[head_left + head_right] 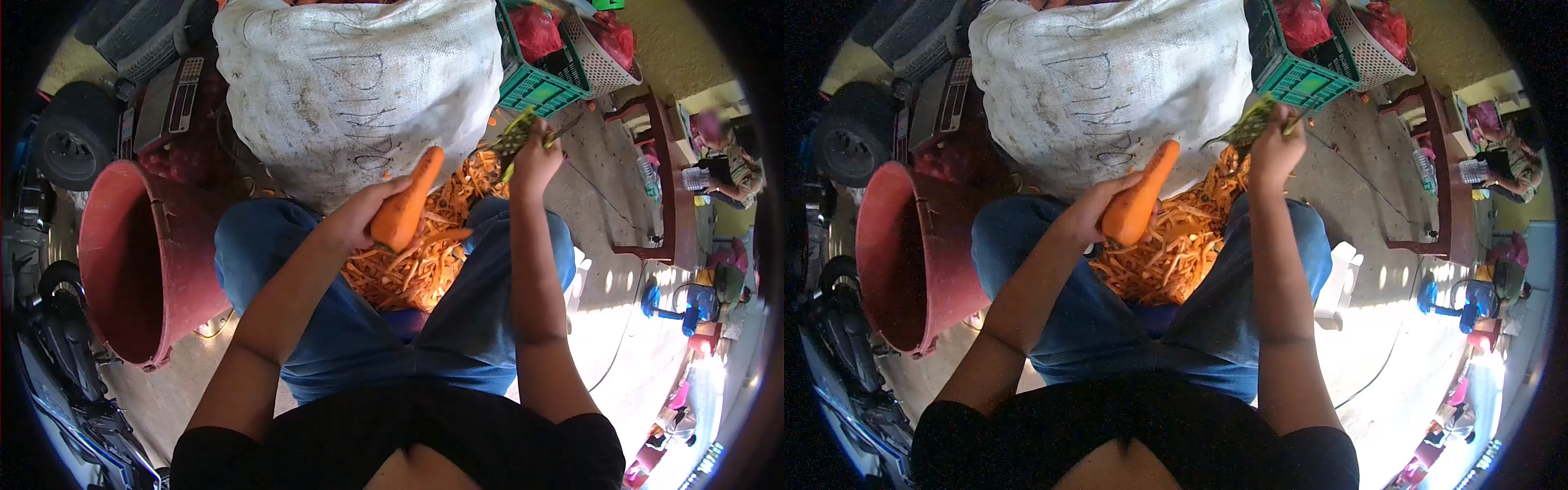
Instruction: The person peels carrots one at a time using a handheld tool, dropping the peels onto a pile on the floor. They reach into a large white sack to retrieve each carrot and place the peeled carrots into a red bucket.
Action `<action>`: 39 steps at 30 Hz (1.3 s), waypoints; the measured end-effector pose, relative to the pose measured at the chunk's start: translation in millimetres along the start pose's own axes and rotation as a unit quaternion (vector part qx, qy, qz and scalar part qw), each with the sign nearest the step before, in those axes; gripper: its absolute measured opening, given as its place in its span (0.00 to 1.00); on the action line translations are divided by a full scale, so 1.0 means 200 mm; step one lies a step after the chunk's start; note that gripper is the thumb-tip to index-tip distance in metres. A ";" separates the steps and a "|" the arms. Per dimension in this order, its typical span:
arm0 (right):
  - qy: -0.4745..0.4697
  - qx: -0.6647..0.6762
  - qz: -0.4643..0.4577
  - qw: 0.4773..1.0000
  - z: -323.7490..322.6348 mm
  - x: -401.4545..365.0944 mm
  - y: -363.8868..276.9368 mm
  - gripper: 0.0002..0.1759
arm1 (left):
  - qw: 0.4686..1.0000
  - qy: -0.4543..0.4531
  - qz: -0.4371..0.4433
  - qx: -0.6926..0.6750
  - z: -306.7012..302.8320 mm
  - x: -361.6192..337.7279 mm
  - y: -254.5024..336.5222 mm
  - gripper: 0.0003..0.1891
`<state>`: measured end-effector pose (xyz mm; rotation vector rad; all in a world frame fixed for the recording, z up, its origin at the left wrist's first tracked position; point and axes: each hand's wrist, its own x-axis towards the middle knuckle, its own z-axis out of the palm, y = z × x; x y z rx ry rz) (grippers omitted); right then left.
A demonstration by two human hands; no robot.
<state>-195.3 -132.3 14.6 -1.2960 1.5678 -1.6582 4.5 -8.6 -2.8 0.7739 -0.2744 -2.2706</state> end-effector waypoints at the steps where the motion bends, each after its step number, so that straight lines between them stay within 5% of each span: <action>1: -0.041 -0.003 -0.013 0.999 0.02 -0.06 -0.04 0.12 | 0.999 0.021 0.027 -0.007 -0.01 0.01 0.00 0.19; 3: -0.125 0.062 0.038 0.990 0.08 -0.23 -0.13 0.13 | 0.994 0.083 0.054 -0.040 0.01 0.03 0.00 0.18; 5: -0.209 0.012 -0.008 0.978 0.11 -0.37 -0.17 0.13 | 0.982 0.149 0.108 -0.041 0.01 0.06 -0.01 0.17; 10: -0.285 -0.057 -0.102 0.951 0.16 -0.49 -0.19 0.11 | 0.982 0.134 0.110 -0.074 -0.01 0.08 -0.06 0.16; 14: -0.134 -0.182 -0.093 0.970 0.14 -0.25 -0.12 0.08 | 0.986 0.121 0.030 0.111 0.06 0.01 -0.03 0.18; 15: -0.025 -0.131 -0.208 0.969 0.14 -0.10 0.01 0.10 | 0.986 0.096 0.025 0.135 0.07 -0.02 -0.04 0.19; 17: 0.043 -0.273 -0.112 0.954 0.04 0.02 -0.04 0.10 | 0.985 0.069 0.019 0.158 0.08 -0.03 -0.04 0.19; 20: 0.036 -0.214 -0.051 0.975 0.01 0.05 0.01 0.12 | 0.989 0.062 0.073 0.113 0.09 -0.04 -0.03 0.20; 22: -0.028 -0.045 -0.078 0.996 0.04 -0.03 -0.02 0.14 | 0.986 0.120 0.095 0.073 0.09 -0.02 -0.03 0.20; 27: -0.261 0.102 0.175 0.944 0.11 -0.37 -0.15 0.16 | 0.994 0.079 0.076 -0.025 0.02 0.05 -0.04 0.18; 29: -0.310 0.013 0.027 0.950 0.14 -0.47 -0.15 0.15 | 0.990 0.071 0.087 -0.082 -0.01 0.06 -0.06 0.18; 31: -0.321 0.019 -0.007 0.947 0.15 -0.49 -0.18 0.11 | 0.989 0.053 0.118 -0.067 0.00 0.05 -0.05 0.16; 33: -0.269 -0.094 -0.068 0.956 0.15 -0.46 -0.21 0.08 | 0.989 0.111 0.078 -0.061 0.07 0.02 -0.03 0.16; 35: -0.165 -0.142 -0.177 0.960 0.15 -0.35 -0.11 0.06 | 0.976 0.116 -0.026 0.182 0.15 -0.02 0.02 0.17; 36: -0.114 -0.171 -0.099 0.974 0.14 -0.27 -0.11 0.11 | 0.976 0.113 -0.027 0.182 0.12 -0.02 0.00 0.17; 39: 0.025 -0.275 -0.095 0.956 0.04 0.02 0.01 0.10 | 0.981 -0.012 -0.011 0.192 0.08 -0.02 -0.08 0.19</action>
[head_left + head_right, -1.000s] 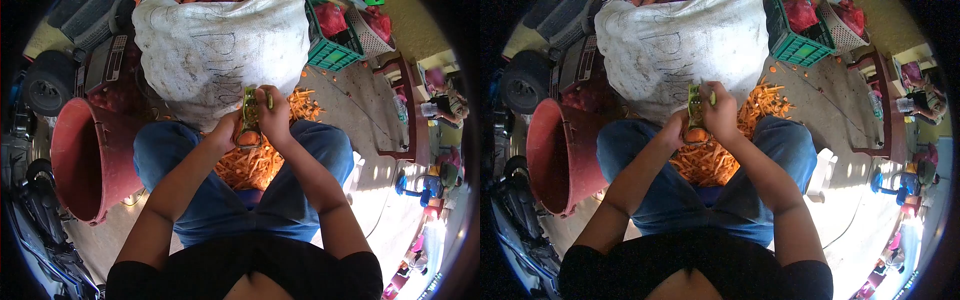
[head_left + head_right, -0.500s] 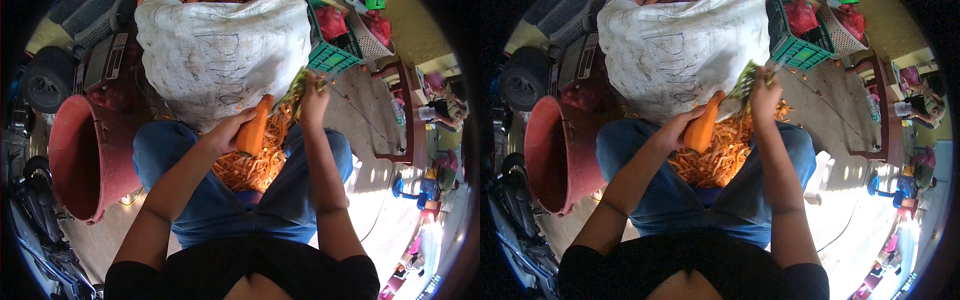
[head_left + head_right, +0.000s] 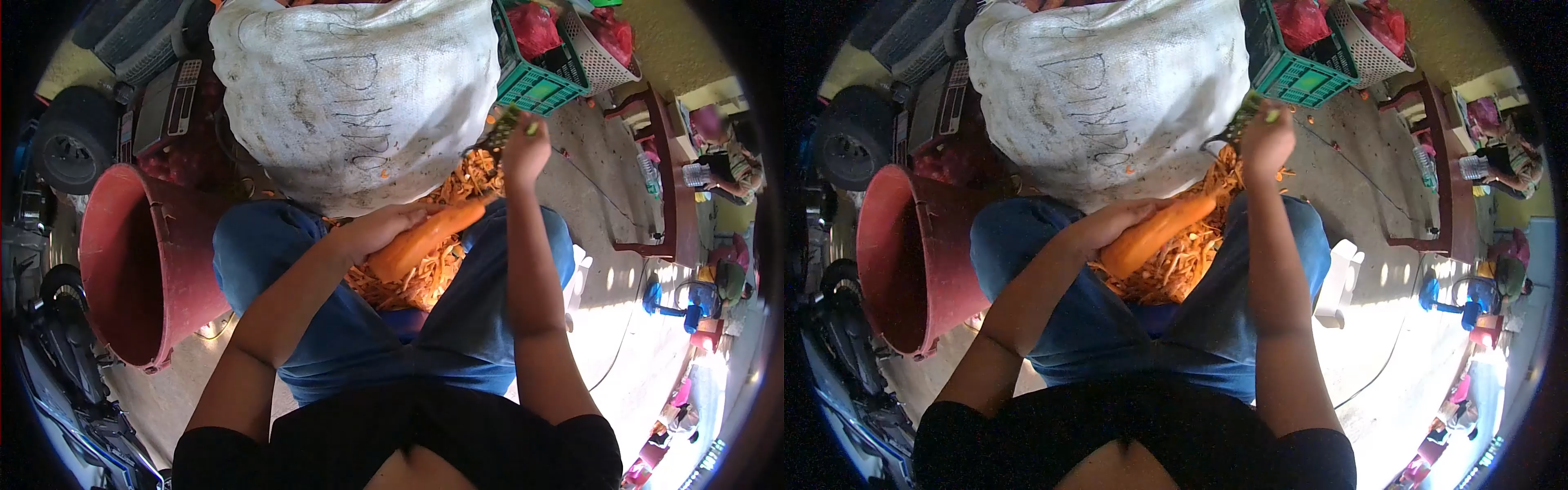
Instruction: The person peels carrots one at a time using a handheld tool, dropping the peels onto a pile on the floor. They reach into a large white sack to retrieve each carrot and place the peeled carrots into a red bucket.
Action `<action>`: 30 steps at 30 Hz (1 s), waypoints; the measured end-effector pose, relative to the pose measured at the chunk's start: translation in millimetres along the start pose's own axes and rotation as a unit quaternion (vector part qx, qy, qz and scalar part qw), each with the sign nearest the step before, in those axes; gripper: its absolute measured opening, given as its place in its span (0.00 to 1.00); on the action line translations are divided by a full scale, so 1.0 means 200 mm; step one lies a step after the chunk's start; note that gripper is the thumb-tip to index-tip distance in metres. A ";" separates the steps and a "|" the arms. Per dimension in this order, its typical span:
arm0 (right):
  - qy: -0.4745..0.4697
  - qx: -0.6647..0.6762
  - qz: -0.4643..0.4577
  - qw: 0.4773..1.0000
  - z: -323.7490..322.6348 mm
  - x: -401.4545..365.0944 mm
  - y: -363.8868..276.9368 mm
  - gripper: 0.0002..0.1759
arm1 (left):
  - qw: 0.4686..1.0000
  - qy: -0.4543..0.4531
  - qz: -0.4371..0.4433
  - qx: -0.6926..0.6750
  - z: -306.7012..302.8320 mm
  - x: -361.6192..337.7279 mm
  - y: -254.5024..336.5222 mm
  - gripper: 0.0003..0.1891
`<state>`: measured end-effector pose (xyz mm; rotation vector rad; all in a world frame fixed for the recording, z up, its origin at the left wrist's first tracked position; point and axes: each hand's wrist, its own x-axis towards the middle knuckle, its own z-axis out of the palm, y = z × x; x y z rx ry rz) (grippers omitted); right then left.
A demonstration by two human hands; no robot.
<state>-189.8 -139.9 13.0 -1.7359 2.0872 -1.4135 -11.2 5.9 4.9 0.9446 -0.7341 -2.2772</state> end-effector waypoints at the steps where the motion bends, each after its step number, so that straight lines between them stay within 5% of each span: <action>1: 0.002 0.078 0.033 0.996 0.01 0.04 0.09 0.12 | 0.999 -0.011 0.031 -0.008 0.05 -0.03 0.03 0.20; 2: 0.004 0.077 0.033 0.996 0.01 0.07 0.15 0.12 | 0.998 -0.022 0.062 -0.016 0.07 -0.05 0.05 0.21; 4: -0.027 0.306 0.223 0.925 0.00 0.09 0.17 0.14 | 0.995 0.001 0.097 0.004 0.06 -0.04 0.08 0.21; 9: -0.075 0.332 0.281 0.897 0.04 0.01 0.11 0.15 | 0.988 0.056 0.132 0.048 -0.02 0.01 0.07 0.21; 16: -0.166 0.284 0.143 0.934 0.01 -0.05 -0.01 0.15 | 0.974 0.119 0.123 0.146 -0.09 0.03 0.06 0.22; 19: -0.187 0.193 -0.024 0.963 0.01 -0.07 -0.01 0.12 | 0.969 0.135 0.136 0.159 -0.10 0.05 0.05 0.21; 24: -0.312 0.136 -0.087 0.936 -0.06 -0.13 -0.07 0.10 | 0.904 0.225 0.197 0.304 -0.11 0.06 0.08 0.19; 27: -0.279 0.074 -0.065 0.955 -0.05 -0.14 -0.07 0.10 | 0.895 0.293 0.190 0.277 -0.15 0.10 0.04 0.19; 29: -0.188 0.130 -0.026 0.973 -0.02 -0.12 -0.04 0.11 | 0.971 0.185 0.052 -0.139 -0.19 0.10 0.03 0.19; 30: -0.188 0.130 -0.026 0.973 -0.02 -0.10 -0.04 0.11 | 0.972 0.185 0.052 -0.138 -0.18 0.10 0.03 0.19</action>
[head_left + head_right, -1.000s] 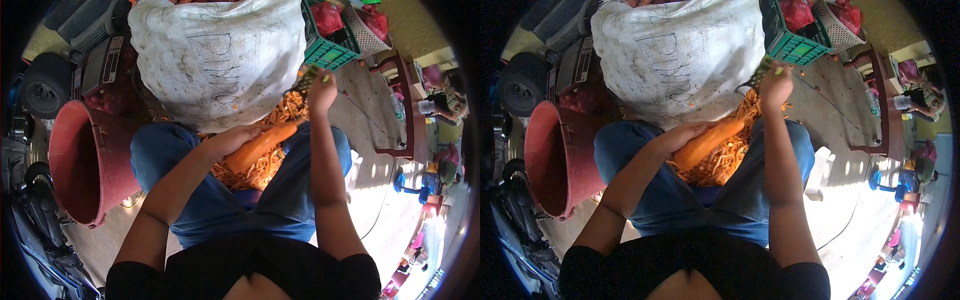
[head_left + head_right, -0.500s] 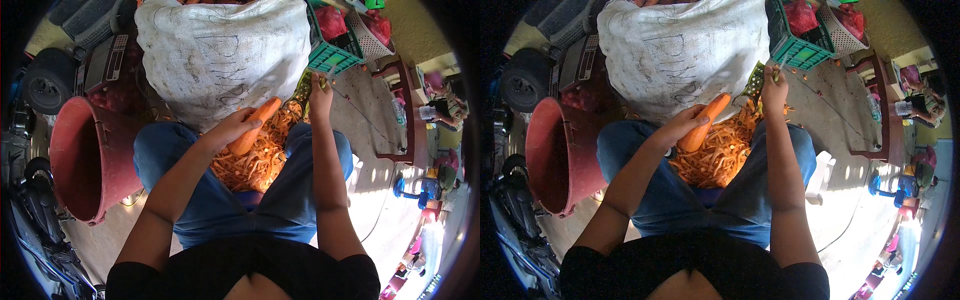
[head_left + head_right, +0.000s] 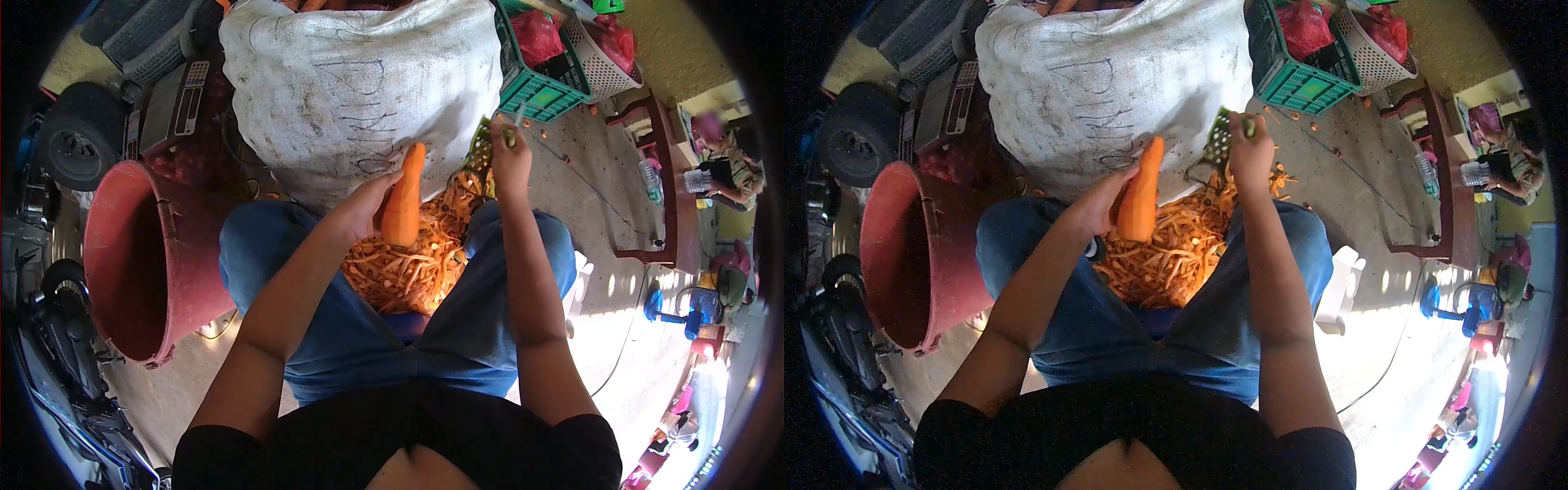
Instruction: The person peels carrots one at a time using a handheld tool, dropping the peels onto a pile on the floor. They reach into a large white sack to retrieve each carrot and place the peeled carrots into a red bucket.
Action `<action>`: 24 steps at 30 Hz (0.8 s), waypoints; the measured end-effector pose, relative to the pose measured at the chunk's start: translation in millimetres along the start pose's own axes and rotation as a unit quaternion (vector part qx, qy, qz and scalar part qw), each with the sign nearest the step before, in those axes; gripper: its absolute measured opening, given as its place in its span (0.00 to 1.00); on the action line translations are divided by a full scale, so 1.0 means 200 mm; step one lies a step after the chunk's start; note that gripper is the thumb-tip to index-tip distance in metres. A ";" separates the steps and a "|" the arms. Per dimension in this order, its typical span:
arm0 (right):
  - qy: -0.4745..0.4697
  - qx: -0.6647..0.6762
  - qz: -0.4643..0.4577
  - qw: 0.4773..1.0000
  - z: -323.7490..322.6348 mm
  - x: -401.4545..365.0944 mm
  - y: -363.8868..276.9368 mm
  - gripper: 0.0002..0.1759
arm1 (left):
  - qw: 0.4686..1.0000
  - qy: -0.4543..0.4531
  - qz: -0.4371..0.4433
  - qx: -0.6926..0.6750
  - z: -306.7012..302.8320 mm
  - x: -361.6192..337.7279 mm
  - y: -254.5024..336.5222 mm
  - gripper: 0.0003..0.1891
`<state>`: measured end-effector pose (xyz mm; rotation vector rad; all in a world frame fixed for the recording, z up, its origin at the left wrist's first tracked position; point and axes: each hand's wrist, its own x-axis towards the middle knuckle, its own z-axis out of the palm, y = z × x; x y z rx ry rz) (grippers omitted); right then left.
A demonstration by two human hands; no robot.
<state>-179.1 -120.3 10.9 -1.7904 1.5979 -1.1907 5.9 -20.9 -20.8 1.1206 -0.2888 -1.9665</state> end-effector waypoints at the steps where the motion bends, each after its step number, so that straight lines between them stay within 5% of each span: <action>1: 0.019 0.109 0.076 0.991 -0.01 0.01 -0.01 0.12 | 0.999 -0.041 -0.007 -0.019 0.02 -0.02 0.00 0.20; 4: 0.021 0.251 0.196 0.948 -0.03 0.01 -0.02 0.13 | 0.995 -0.094 -0.007 -0.012 0.05 -0.04 0.01 0.20; 10: -0.129 0.309 0.170 0.927 0.08 -0.15 -0.15 0.16 | 0.993 -0.058 0.008 -0.098 0.06 0.00 -0.03 0.19; 14: -0.176 0.203 0.037 0.963 0.11 -0.29 -0.28 0.15 | 0.979 -0.119 -0.023 -0.164 0.03 0.01 -0.03 0.17; 19: -0.126 0.044 0.024 0.991 0.15 -0.26 -0.22 0.11 | 0.989 -0.105 -0.051 -0.096 0.04 0.00 -0.05 0.17; 21: 0.003 0.015 0.024 1.000 0.13 -0.14 -0.12 0.11 | 0.993 -0.073 -0.095 0.017 0.12 -0.09 0.01 0.18; 22: 0.078 0.045 -0.055 0.994 0.11 -0.04 0.03 0.11 | 0.992 -0.075 -0.096 0.017 0.12 -0.11 0.00 0.18; 24: 0.158 -0.148 0.067 0.974 -0.03 0.10 0.01 0.12 | 0.974 -0.187 -0.065 0.109 0.11 -0.16 0.00 0.19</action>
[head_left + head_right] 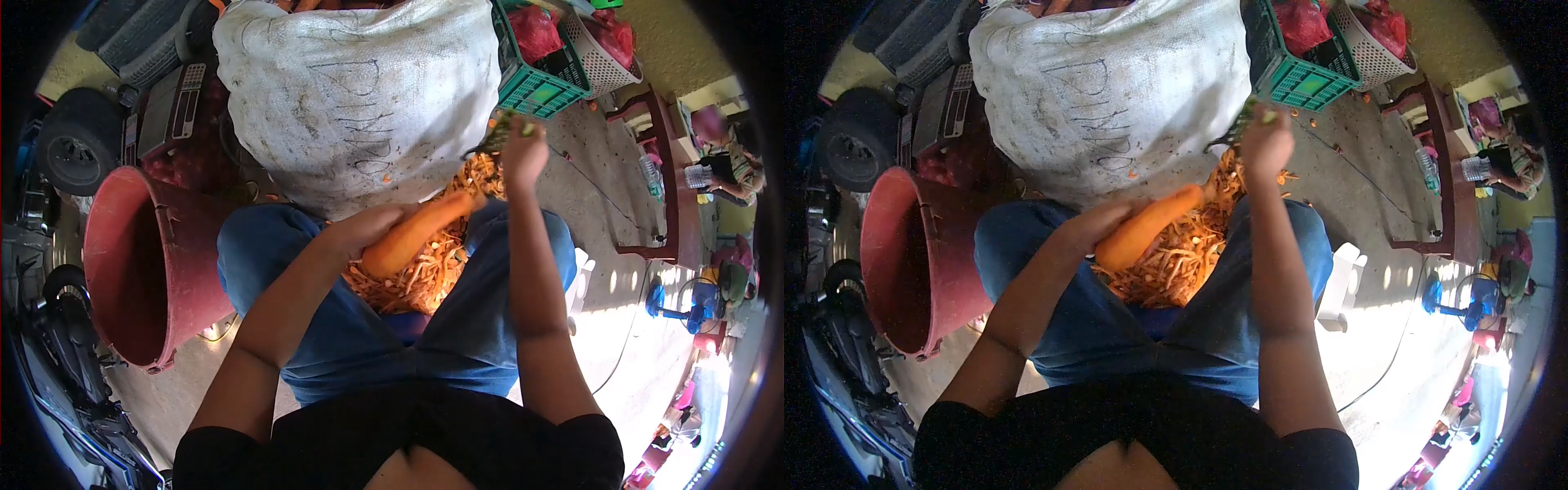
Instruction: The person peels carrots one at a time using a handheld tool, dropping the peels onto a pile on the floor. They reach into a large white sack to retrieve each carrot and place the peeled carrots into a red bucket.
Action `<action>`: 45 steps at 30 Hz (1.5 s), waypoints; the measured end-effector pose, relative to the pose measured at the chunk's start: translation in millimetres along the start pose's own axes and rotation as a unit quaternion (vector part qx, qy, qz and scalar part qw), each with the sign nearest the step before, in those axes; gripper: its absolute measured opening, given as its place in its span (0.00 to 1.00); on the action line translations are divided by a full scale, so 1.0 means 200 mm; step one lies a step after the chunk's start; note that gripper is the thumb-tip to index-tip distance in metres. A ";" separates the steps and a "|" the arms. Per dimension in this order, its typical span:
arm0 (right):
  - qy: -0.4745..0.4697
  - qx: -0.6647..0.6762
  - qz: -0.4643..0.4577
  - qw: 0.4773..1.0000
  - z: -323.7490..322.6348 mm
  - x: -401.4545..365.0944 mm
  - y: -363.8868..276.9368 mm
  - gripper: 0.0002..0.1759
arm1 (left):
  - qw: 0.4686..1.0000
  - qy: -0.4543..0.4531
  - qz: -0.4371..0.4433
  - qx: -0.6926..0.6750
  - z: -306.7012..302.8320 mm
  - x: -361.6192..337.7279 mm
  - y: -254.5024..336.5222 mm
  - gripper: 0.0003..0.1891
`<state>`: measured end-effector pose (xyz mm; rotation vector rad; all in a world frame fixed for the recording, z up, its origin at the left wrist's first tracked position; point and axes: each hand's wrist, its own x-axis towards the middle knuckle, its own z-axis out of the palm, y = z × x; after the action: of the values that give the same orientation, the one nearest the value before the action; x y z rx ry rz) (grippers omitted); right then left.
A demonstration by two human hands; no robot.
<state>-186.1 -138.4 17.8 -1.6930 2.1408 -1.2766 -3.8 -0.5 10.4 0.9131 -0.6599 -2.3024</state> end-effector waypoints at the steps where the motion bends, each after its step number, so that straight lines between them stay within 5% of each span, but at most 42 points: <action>1: 0.029 0.037 0.013 0.999 0.02 0.06 0.07 0.13 | 0.999 0.020 -0.013 -0.027 0.04 -0.04 0.02 0.20; 6: -0.050 0.234 -0.030 0.970 0.01 -0.02 0.07 0.13 | 0.994 0.070 0.009 -0.081 -0.05 0.02 0.01 0.21; 10: -0.241 0.354 0.101 0.898 -0.08 -0.27 -0.17 0.12 | 0.985 0.116 0.027 -0.123 -0.04 0.05 0.02 0.21; 14: -0.315 0.323 0.018 0.892 -0.08 -0.43 -0.26 0.12 | 0.956 0.187 0.058 -0.220 0.00 0.08 0.03 0.20; 17: -0.310 0.297 -0.019 0.903 -0.07 -0.49 -0.27 0.12 | 0.958 0.162 0.053 -0.231 -0.09 0.12 -0.04 0.20; 20: -0.200 0.197 -0.087 0.956 -0.02 -0.43 -0.22 0.10 | 0.945 0.103 0.061 -0.304 -0.06 0.09 -0.06 0.18; 22: -0.094 0.153 -0.076 0.981 0.07 -0.24 -0.07 0.10 | 0.994 -0.011 -0.008 -0.107 -0.02 0.04 -0.02 0.18; 24: 0.000 0.055 -0.050 0.997 0.07 -0.02 0.06 0.12 | 0.996 0.006 -0.021 -0.089 0.01 0.00 -0.03 0.18; 28: 0.001 0.122 0.040 0.992 -0.02 0.07 0.09 0.15 | 0.997 0.010 0.030 -0.068 0.00 -0.03 0.02 0.19; 30: -0.004 0.175 0.002 0.985 0.00 0.02 0.07 0.15 | 0.996 0.045 0.051 -0.054 -0.02 -0.02 0.03 0.19; 36: -0.125 0.228 0.029 0.965 -0.02 -0.10 -0.06 0.13 | 0.986 0.133 0.099 -0.006 -0.02 0.03 0.03 0.18; 38: -0.122 0.210 -0.023 0.970 -0.01 -0.10 -0.04 0.12 | 0.954 0.162 0.166 0.192 -0.10 0.07 0.00 0.21; 40: -0.241 0.184 -0.117 0.946 -0.02 -0.12 -0.04 0.10 | 0.941 0.199 0.180 0.207 -0.10 0.06 0.01 0.21; 42: -0.262 0.141 -0.173 0.939 -0.05 -0.16 -0.06 0.09 | 0.927 0.233 0.192 0.224 -0.10 0.05 0.02 0.22; 44: -0.363 0.014 -0.237 0.901 -0.08 -0.20 -0.10 0.10 | 0.791 0.338 0.244 0.447 -0.10 0.05 0.03 0.19; 45: -0.384 0.015 -0.269 0.883 -0.08 -0.21 -0.09 0.11 | 0.791 0.338 0.245 0.448 -0.10 0.05 0.04 0.19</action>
<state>-166.9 -95.0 24.3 -2.3392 1.2280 -0.5139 7.4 -17.0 -3.2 1.6145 -1.4587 -0.9902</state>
